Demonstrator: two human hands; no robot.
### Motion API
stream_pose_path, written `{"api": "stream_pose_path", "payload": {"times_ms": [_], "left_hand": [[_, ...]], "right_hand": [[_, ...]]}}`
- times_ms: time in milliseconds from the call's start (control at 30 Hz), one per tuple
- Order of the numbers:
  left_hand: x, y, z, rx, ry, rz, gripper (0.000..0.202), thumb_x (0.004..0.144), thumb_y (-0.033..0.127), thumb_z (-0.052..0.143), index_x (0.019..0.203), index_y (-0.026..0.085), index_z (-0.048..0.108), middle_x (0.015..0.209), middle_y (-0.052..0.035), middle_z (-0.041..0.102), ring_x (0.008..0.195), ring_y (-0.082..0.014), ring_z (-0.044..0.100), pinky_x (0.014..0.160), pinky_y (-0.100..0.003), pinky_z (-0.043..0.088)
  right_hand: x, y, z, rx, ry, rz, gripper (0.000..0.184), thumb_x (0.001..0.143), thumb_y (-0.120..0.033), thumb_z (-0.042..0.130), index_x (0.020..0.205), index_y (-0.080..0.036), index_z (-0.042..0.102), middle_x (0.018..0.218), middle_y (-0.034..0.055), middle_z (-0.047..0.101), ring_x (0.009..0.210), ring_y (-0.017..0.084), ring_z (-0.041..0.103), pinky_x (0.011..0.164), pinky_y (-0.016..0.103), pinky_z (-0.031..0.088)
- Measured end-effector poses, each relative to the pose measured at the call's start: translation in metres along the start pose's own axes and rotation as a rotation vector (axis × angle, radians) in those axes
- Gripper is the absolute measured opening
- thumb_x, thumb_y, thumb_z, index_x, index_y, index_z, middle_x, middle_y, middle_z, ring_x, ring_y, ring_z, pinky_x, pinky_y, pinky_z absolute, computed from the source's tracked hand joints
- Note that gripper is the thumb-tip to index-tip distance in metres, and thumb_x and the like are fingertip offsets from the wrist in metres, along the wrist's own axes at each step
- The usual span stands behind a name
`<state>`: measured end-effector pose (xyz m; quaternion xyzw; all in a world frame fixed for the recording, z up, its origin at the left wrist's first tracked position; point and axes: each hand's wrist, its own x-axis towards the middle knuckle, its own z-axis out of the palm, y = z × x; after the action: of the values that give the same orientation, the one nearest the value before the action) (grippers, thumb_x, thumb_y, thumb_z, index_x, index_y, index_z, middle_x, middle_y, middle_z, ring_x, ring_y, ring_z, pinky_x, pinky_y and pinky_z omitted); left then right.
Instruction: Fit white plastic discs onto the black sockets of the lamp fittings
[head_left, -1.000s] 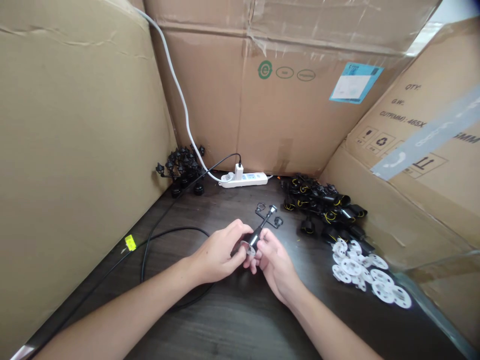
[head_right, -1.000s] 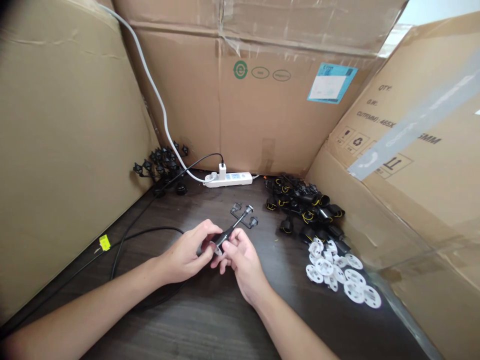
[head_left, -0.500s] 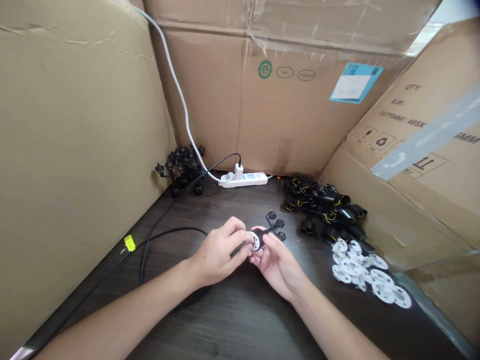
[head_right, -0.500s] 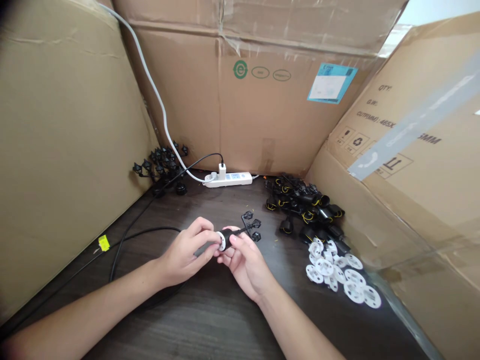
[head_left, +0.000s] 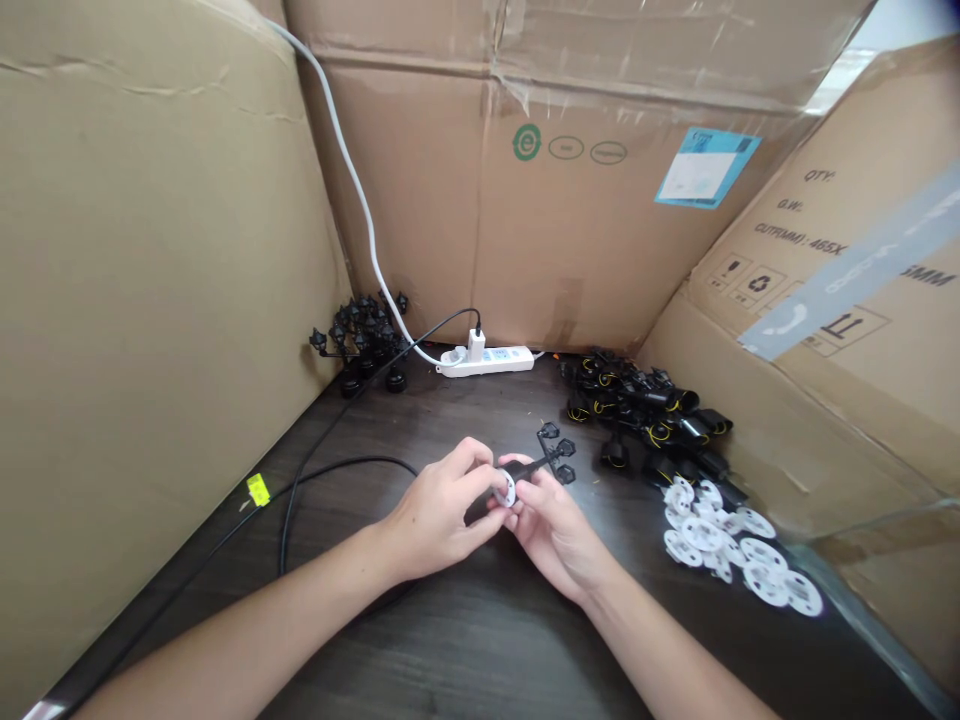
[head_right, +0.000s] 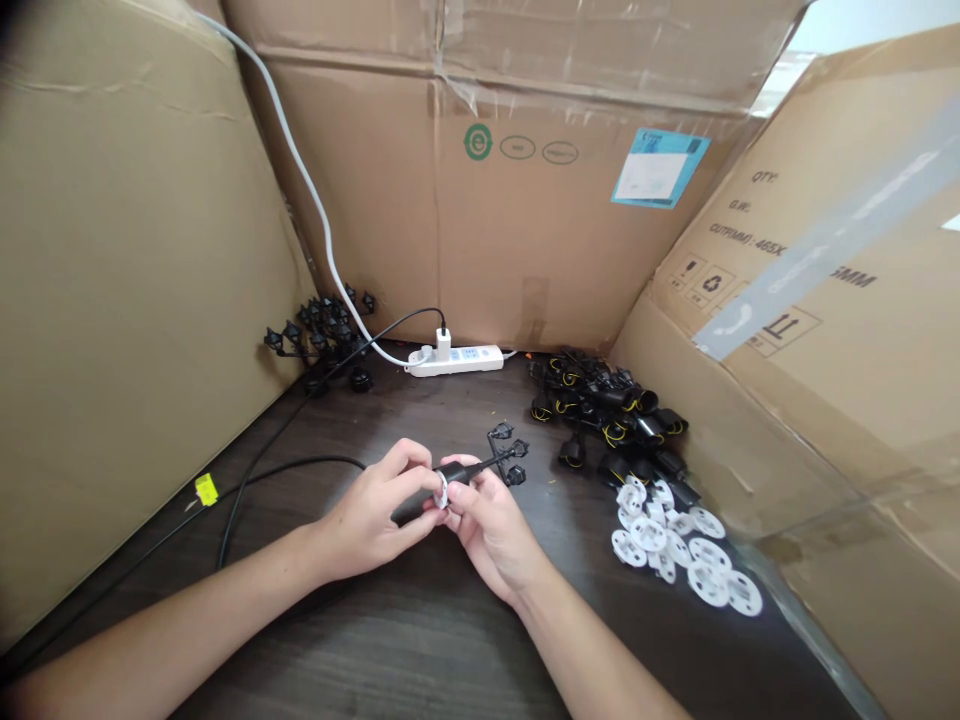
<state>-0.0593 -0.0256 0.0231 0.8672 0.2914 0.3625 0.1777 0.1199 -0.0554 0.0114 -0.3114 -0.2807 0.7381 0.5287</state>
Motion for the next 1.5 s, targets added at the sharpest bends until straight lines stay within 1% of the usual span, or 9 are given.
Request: {"api": "stream_pose_path", "payload": {"times_ms": [267,633,767,900,1067,1200,1300,1400,1500], "left_hand": [[-0.0002,-0.0022,-0.0022,0.023,-0.069,0.021,0.007,0.096,0.024,0.060,0.098,0.020,0.066,0.102,-0.0042,0.055,0.082,-0.0138,0.059,0.075,-0.026,0.051],[0.0018,-0.0047,-0.0014,0.247,-0.020,0.118,0.012,0.098,0.022,0.054,0.097,0.019,0.066,0.098,-0.0046,0.057,0.080,-0.0153,0.056,0.071,-0.027,0.049],[0.0028,-0.0006,-0.0018,0.182,0.045,0.109,0.015,0.098,0.029,0.058,0.099,0.017,0.066,0.094,-0.0039,0.059,0.078,-0.0146,0.059,0.070,-0.027,0.050],[0.0041,0.0030,-0.0041,0.142,0.078,0.131,0.016,0.100,0.025,0.055,0.098,0.017,0.068,0.091,-0.0037,0.061,0.078,-0.0135,0.061,0.071,-0.024,0.051],[0.0060,0.0037,-0.0059,0.148,0.058,0.150,0.016,0.100,0.024,0.055,0.093,0.018,0.069,0.087,-0.0030,0.062,0.074,-0.0134,0.058,0.068,-0.024,0.049],[0.0045,0.0011,-0.0052,0.027,0.017,0.121,0.010,0.098,0.020,0.055,0.098,0.019,0.066,0.091,-0.0030,0.062,0.077,-0.0131,0.061,0.071,-0.024,0.051],[0.0021,-0.0008,-0.0036,-0.059,0.049,0.086,0.011,0.098,0.014,0.051,0.102,0.018,0.060,0.093,-0.0033,0.063,0.078,-0.0126,0.061,0.070,-0.023,0.051],[0.0012,-0.0008,-0.0032,-0.045,0.077,0.068,0.012,0.098,0.013,0.051,0.104,0.019,0.059,0.092,-0.0026,0.063,0.077,-0.0119,0.061,0.068,-0.022,0.051],[0.0021,-0.0002,-0.0041,-0.006,0.081,0.097,0.016,0.098,0.013,0.050,0.106,0.019,0.062,0.094,-0.0031,0.063,0.076,-0.0116,0.062,0.068,-0.022,0.052]], "right_hand": [[0.0025,-0.0009,-0.0026,-0.021,-0.030,-0.003,0.038,0.069,-0.033,0.094,0.098,-0.020,0.072,0.083,0.0001,0.070,0.075,0.014,0.065,0.070,0.024,0.052],[0.0049,0.0012,-0.0056,-0.025,0.023,-0.028,0.036,0.070,-0.034,0.094,0.095,-0.017,0.075,0.085,0.0015,0.068,0.071,0.012,0.059,0.064,0.022,0.049],[0.0038,0.0005,-0.0041,0.002,-0.016,-0.041,0.034,0.072,-0.031,0.093,0.097,-0.017,0.075,0.083,0.0005,0.067,0.072,0.012,0.059,0.066,0.022,0.049],[0.0026,0.0018,-0.0048,0.039,-0.010,-0.001,0.037,0.071,-0.033,0.094,0.100,-0.019,0.075,0.085,0.0000,0.067,0.070,0.011,0.058,0.068,0.023,0.051],[0.0038,0.0026,-0.0051,0.033,0.001,0.008,0.036,0.070,-0.034,0.095,0.096,-0.018,0.075,0.078,-0.0010,0.065,0.068,0.011,0.057,0.066,0.022,0.050],[0.0023,-0.0004,-0.0021,0.025,-0.027,-0.006,0.032,0.072,-0.035,0.093,0.093,-0.017,0.077,0.078,-0.0001,0.068,0.068,0.010,0.058,0.066,0.022,0.050],[0.0002,-0.0018,-0.0006,0.025,-0.060,0.014,0.034,0.072,-0.038,0.093,0.093,-0.016,0.078,0.078,0.0015,0.070,0.069,0.012,0.062,0.066,0.021,0.050],[-0.0009,-0.0014,-0.0009,0.027,-0.059,0.032,0.033,0.072,-0.038,0.093,0.092,-0.016,0.078,0.079,0.0021,0.072,0.069,0.012,0.064,0.066,0.022,0.051],[-0.0013,-0.0006,-0.0014,0.025,-0.063,0.032,0.030,0.072,-0.038,0.092,0.086,-0.016,0.077,0.078,0.0023,0.072,0.069,0.013,0.064,0.066,0.022,0.051]]}}
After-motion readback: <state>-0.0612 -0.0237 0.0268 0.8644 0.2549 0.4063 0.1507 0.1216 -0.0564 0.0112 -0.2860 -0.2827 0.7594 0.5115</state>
